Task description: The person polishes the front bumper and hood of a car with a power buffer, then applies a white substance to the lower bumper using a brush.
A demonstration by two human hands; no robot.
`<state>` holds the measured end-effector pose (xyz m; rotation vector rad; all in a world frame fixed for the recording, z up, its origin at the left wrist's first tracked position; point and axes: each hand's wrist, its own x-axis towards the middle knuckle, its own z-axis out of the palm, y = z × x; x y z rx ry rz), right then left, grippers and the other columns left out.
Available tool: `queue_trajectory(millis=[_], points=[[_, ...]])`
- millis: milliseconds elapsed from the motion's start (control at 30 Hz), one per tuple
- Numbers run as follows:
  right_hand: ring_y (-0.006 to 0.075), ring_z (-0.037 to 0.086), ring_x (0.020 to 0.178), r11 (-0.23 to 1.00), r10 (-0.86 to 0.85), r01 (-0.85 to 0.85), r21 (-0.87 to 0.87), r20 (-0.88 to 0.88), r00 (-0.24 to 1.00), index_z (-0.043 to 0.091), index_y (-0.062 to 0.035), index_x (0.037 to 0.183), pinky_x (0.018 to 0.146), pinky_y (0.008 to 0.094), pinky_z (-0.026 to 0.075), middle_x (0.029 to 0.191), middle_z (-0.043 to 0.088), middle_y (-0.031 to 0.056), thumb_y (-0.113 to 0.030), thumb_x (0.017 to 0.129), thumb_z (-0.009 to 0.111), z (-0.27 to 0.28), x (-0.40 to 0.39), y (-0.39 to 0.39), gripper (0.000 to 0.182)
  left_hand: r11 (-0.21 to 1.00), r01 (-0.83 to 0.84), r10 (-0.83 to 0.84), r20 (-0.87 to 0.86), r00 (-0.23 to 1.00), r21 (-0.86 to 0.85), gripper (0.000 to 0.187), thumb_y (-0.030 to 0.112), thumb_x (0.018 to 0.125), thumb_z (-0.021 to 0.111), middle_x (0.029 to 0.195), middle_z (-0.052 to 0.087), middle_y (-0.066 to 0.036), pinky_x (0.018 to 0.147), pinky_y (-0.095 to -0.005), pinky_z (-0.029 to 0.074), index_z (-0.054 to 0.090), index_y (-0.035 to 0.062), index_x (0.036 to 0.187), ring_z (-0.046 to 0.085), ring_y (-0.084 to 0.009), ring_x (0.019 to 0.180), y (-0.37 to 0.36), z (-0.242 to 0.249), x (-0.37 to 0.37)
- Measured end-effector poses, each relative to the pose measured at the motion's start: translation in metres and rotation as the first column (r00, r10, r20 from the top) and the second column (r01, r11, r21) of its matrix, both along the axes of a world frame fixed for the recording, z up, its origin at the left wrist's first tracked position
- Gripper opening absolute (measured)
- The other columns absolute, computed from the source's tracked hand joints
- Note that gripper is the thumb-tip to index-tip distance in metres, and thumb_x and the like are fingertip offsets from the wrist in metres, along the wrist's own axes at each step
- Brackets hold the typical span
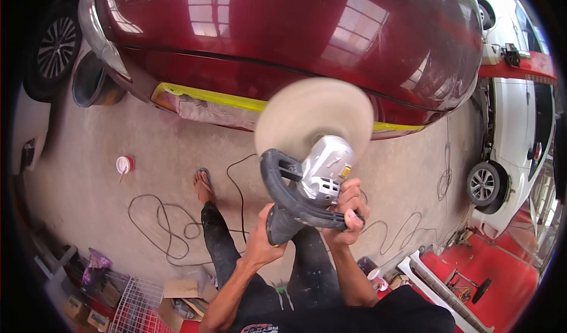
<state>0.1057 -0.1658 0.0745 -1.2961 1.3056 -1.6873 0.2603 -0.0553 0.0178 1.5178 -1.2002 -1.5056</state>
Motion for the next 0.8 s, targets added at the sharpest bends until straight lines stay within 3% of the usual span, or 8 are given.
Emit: queue_trajectory(millis=[167,200,367,467,500,533,633,800], points=[[0.0257,0.044,0.076,0.945,0.317,-0.322,0.049,0.088,0.944,0.049,-0.001,0.06,0.071,0.0373,0.038,0.063,0.049,0.0074,-0.017,0.069,0.061,0.017,0.085,-0.016,0.022,0.979,-0.202,0.195,0.178,0.965,0.024,0.07,0.004,0.068,0.078,0.116,0.061,-0.018,0.093,-0.0367,0.05,0.045,-0.0047,0.128,0.063,-0.0263,0.105,0.048,-0.02,0.07],[0.0262,0.046,0.076,0.931,0.352,-0.363,0.045,0.16,0.922,0.051,-0.0008,0.06,0.071,0.0377,0.039,0.063,0.05,0.0076,-0.013,0.069,0.063,0.019,0.105,-0.021,0.019,0.936,-0.348,0.339,0.12,0.933,0.058,0.075,0.003,0.068,0.078,0.118,0.058,-0.017,0.092,-0.0373,0.049,0.04,-0.0031,0.133,0.06,-0.0249,0.107,0.053,-0.013,0.077],[0.0257,0.046,0.076,0.92,0.369,-0.39,0.032,0.266,0.891,0.05,-0.0012,0.06,0.07,0.0374,0.039,0.064,0.049,0.0072,-0.012,0.068,0.063,0.014,0.123,-0.024,0.018,0.922,-0.386,0.376,0.16,0.912,0.035,0.078,0.001,0.067,0.079,0.119,0.055,-0.016,0.093,-0.0375,0.049,0.039,-0.002,0.133,0.06,-0.0253,0.106,0.034,0.017,0.09],[0.0258,0.046,0.076,0.939,0.317,-0.338,0.056,0.236,0.919,0.05,-0.0014,0.061,0.071,0.0375,0.038,0.064,0.05,0.0077,-0.015,0.068,0.062,0.019,0.07,-0.018,0.019,0.982,-0.187,0.185,0.224,0.957,-0.012,0.076,0.003,0.066,0.08,0.12,0.054,-0.016,0.095,-0.0371,0.048,0.041,-0.0024,0.132,0.059,-0.0265,0.107,0.041,0.006,0.062],[0.0253,0.045,0.076,0.954,0.281,-0.295,0.06,0.174,0.944,0.048,-0.0022,0.06,0.072,0.0372,0.038,0.063,0.048,0.0069,-0.019,0.069,0.06,0.019,0.047,-0.016,0.022,0.972,-0.184,0.219,0.288,0.932,-0.144,0.072,0.004,0.067,0.08,0.113,0.061,-0.017,0.091,-0.038,0.051,0.043,-0.0032,0.129,0.064,-0.0286,0.102,0.04,0.0,0.041],[0.0247,0.044,0.076,0.966,0.243,-0.251,0.064,0.113,0.963,0.045,-0.003,0.06,0.073,0.037,0.037,0.063,0.047,0.0061,-0.022,0.07,0.057,0.017,0.024,-0.012,0.025,0.998,-0.054,0.062,0.247,0.967,-0.041,0.072,0.005,0.068,0.079,0.103,0.069,-0.017,0.085,-0.0392,0.054,0.043,-0.0042,0.129,0.071,-0.0315,0.094,0.028,0.006,0.026],[0.0218,0.037,0.079,0.999,0.003,-0.011,0.046,0.155,0.988,0.033,-0.0083,0.059,0.076,0.0353,0.033,0.063,0.035,0.0025,-0.029,0.072,0.049,0.007,-0.033,-0.004,0.029,0.999,-0.015,0.02,0.123,0.992,-0.036,0.088,0.005,0.073,0.077,0.101,0.071,-0.023,0.078,-0.0452,0.057,0.028,0.0061,0.146,0.072,-0.0433,0.09,0.001,0.021,-0.034],[0.0199,0.034,0.081,0.989,-0.132,0.112,0.098,0.233,0.963,0.027,-0.0124,0.06,0.077,0.034,0.032,0.065,0.028,0.0019,-0.028,0.073,0.045,0.013,-0.08,-0.004,0.027,0.986,0.131,-0.137,0.047,0.989,0.105,0.09,0.004,0.073,0.077,0.107,0.069,-0.021,0.085,-0.0409,0.054,0.027,0.0064,0.147,0.071,-0.0372,0.096,-0.019,0.026,-0.077]])
